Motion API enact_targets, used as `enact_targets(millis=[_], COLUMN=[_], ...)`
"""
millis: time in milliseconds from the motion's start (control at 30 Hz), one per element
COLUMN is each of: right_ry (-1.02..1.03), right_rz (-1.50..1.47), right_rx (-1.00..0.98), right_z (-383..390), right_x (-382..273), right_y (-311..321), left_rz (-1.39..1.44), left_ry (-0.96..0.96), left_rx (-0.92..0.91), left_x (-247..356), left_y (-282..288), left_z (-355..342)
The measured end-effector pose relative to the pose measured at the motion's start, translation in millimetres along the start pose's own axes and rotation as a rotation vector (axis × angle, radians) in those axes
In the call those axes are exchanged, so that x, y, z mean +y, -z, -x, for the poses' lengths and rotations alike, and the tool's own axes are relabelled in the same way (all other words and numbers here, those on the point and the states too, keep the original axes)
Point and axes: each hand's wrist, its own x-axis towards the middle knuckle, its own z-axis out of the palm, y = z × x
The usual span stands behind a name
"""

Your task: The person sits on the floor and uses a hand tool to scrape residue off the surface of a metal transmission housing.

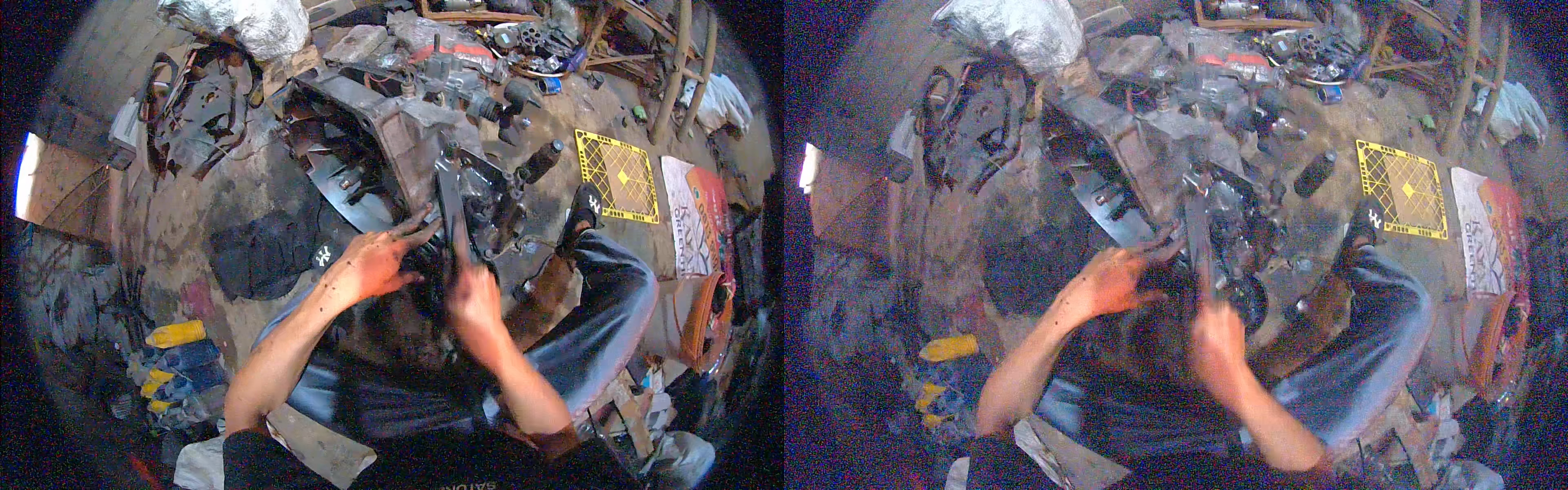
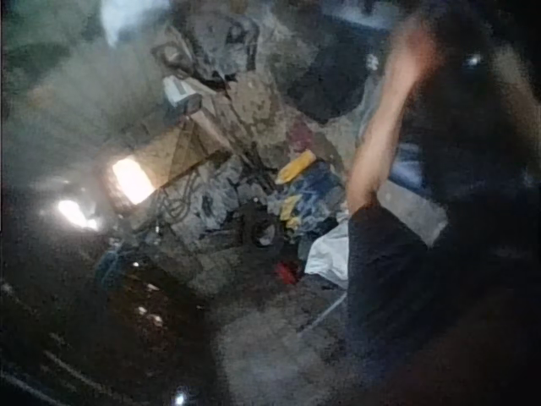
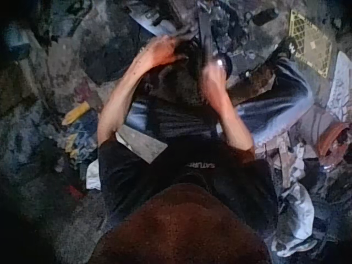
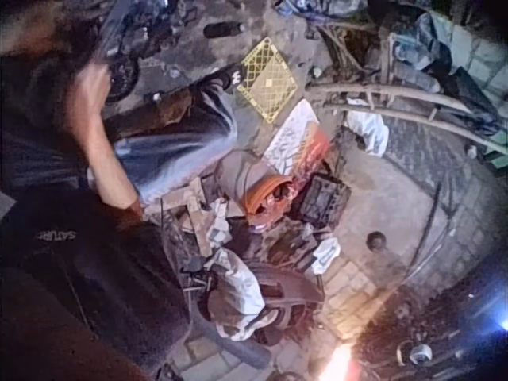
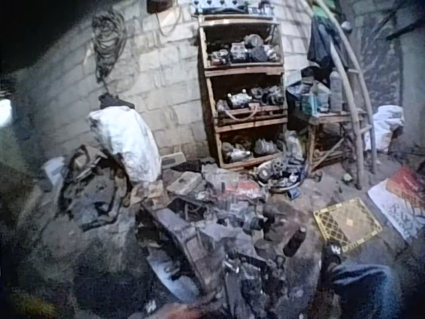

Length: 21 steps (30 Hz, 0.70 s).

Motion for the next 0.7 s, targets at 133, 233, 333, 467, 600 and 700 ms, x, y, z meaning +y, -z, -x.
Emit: enact_targets(millis=[133, 233, 333, 467, 600, 700], right_ry=[-0.094, -0.055, -0.020, -0.152, -0.135, -0.173], right_rz=[0.132, 0.043, 0.062, 0.134, 0.145, 0.120], right_rx=[-0.165, -0.028, -0.084, -0.201, -0.160, -0.224], right_z=[2.3, 16.9, -22.8, 0.4, 41.3, 18.8], right_x=[-21.7, -20.0, -17.7, -21.5, -15.5, -6.2], right_y=[15.9, 11.3, 20.1, 33.2, 32.4, 22.4], left_rz=[-0.031, -0.053, -0.055, -0.046, -0.077, -0.106], left_ry=[-0.022, -0.057, -0.023, -0.056, 0.002, 0.014], left_rx=[0.046, 0.062, 0.037, 0.083, 0.039, 0.068], left_x=[4.9, 8.1, 5.8, 6.7, 17.5, 22.2], left_y=[11.4, 7.8, 6.7, 4.8, 11.7, 11.9], left_z=[2.4, 2.7, 1.6, 4.7, 3.6, 2.7])
